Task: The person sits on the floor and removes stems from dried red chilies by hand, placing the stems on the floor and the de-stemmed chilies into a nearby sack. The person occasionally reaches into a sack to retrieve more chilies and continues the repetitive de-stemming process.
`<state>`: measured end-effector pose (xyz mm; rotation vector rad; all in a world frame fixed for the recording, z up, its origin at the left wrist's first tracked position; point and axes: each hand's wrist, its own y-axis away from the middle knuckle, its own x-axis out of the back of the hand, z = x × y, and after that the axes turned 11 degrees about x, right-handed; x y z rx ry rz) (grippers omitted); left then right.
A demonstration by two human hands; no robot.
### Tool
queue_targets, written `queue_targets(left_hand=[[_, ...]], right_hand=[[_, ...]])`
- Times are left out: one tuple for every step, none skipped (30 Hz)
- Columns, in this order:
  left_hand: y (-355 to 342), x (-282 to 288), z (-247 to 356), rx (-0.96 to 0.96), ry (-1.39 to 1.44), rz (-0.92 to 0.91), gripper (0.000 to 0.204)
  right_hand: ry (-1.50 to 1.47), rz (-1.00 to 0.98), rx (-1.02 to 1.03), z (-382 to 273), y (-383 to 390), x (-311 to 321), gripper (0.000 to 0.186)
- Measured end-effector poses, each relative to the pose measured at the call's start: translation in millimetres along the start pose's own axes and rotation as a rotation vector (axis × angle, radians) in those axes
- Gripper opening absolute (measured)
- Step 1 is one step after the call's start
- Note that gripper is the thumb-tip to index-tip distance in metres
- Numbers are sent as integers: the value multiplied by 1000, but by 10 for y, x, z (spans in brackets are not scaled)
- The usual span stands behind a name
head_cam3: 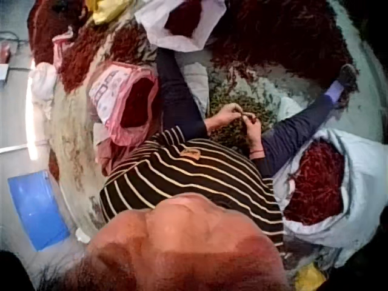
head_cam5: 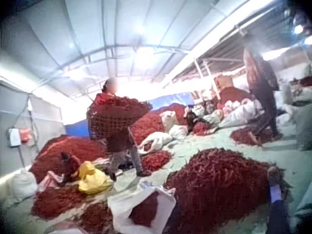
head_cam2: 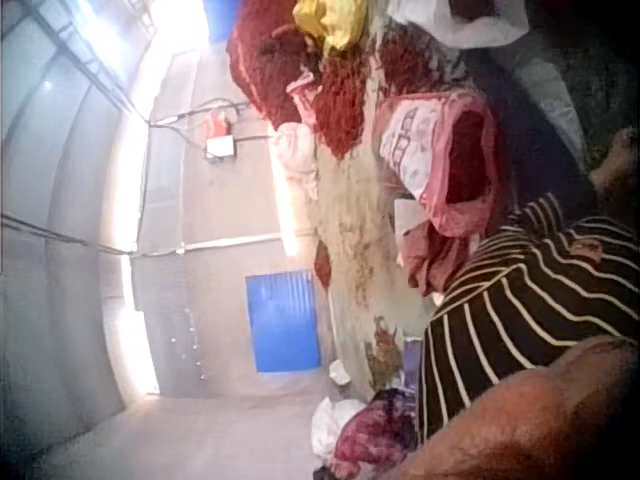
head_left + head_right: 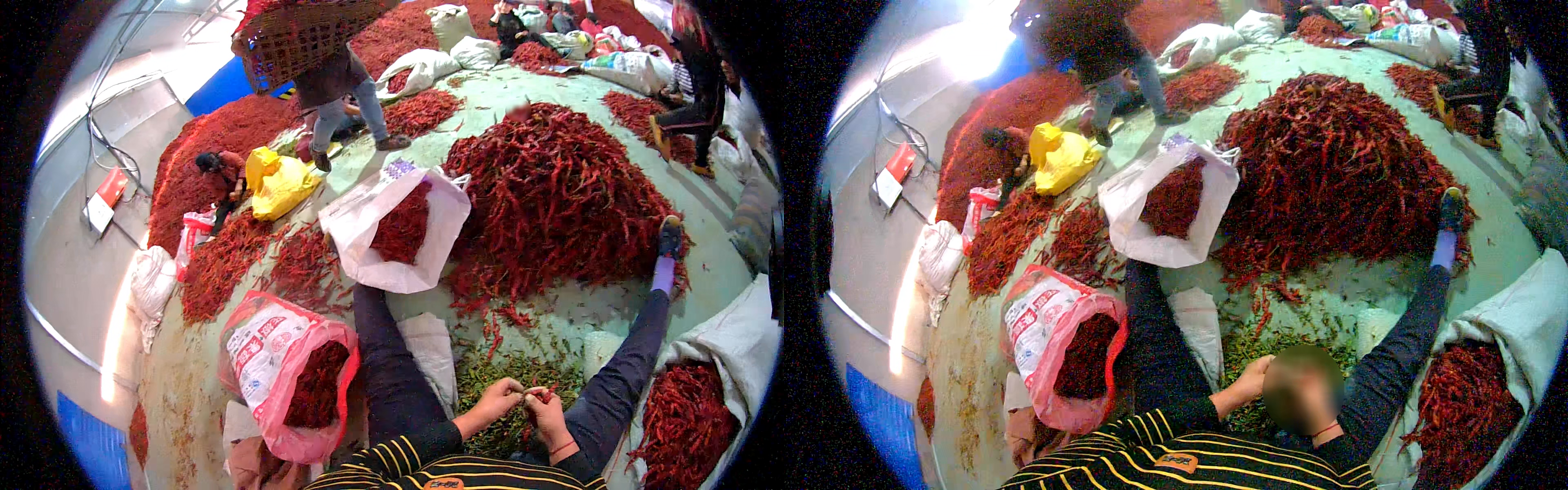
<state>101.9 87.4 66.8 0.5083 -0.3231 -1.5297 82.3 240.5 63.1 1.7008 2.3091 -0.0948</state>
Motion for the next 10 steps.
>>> queue_targets(left_hand=[[63, -20, 67, -28, -38, -6, 17], [144, -119, 250, 4, 43, -67, 19], [44, -49, -77, -58, -42, -62, 20], [115, -133, -18, -78, 55, -67, 21], [41, -78, -251, 5, 63, -119, 22], [158, -206, -5, 37, -97, -40, 23], [235, -247, 46, -28, -78, -40, 22], [337, -278, 179, -10, -162, -24, 20], [386, -295, 305, 2, -249, -5, 19], [400, -211, 249, 9, -242, 19, 18]], right_hand=[[-122, 23, -71, -214, 31, -49, 11], [-115, 26, -108, -168, 49, 46, 9], [-120, -1, -160, -106, 85, 53, 7], [-109, 2, -207, -31, 99, 156, 7], [-119, 4, -158, 64, 155, 166, 7], [-118, 32, -100, 144, 204, 268, 8], [-95, -4, -42, 196, 222, 347, 11], [-171, 27, -114, 232, 235, 465, 12], [-247, 67, -179, 248, 252, 587, 13], [-175, 26, -159, -137, 368, 326, 14]])
